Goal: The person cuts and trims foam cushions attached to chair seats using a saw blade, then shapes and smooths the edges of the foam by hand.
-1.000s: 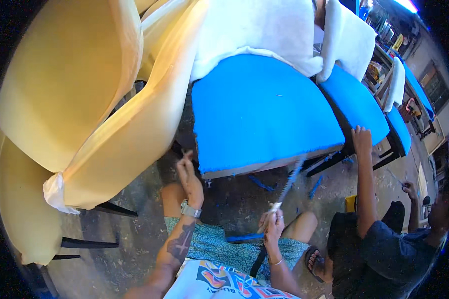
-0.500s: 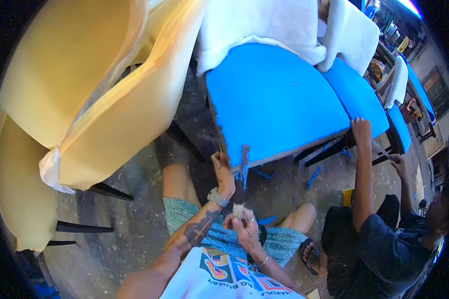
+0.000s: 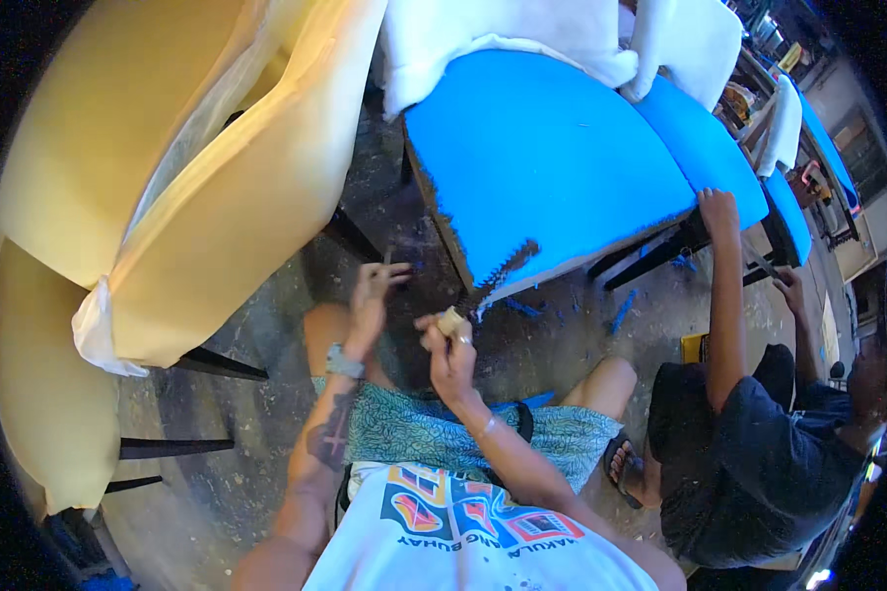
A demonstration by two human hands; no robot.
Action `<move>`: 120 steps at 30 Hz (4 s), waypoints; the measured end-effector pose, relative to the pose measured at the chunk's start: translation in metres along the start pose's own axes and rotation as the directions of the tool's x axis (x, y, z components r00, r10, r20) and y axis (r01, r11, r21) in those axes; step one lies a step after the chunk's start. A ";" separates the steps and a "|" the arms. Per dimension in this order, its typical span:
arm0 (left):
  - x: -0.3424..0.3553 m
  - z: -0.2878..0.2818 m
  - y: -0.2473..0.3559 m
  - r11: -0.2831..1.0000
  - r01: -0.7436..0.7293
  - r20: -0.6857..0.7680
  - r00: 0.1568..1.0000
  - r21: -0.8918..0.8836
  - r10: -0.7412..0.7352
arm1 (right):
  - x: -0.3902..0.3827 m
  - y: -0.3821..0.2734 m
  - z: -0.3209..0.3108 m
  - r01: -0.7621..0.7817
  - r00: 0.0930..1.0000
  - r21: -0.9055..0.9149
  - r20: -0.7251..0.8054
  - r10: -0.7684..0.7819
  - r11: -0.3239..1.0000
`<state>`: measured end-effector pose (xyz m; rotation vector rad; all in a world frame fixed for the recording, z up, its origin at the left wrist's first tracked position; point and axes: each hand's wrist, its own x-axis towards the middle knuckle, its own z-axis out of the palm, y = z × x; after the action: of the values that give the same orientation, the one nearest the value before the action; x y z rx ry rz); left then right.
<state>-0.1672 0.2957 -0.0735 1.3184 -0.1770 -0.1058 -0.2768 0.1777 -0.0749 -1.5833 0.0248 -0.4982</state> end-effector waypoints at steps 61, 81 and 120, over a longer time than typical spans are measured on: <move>-0.038 -0.112 -0.020 0.633 0.108 -0.135 0.991 0.767 -0.005 | 0.138 0.131 0.111 -0.444 0.859 -0.321 -0.417 0.296 0.837; -0.045 -0.130 -0.032 0.628 0.155 -0.166 0.985 0.763 -0.042 | 0.172 0.154 0.125 -0.144 0.820 -0.436 -0.555 -0.140 0.888; -0.042 -0.121 -0.031 0.744 0.029 -0.079 0.996 0.668 0.031 | 0.246 0.123 0.143 0.057 0.843 -0.088 -0.529 -0.095 0.994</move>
<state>-0.1847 0.4105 -0.1348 2.0484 -0.1469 0.0238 0.0270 0.2248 -0.1182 -1.4710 0.4090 -1.0016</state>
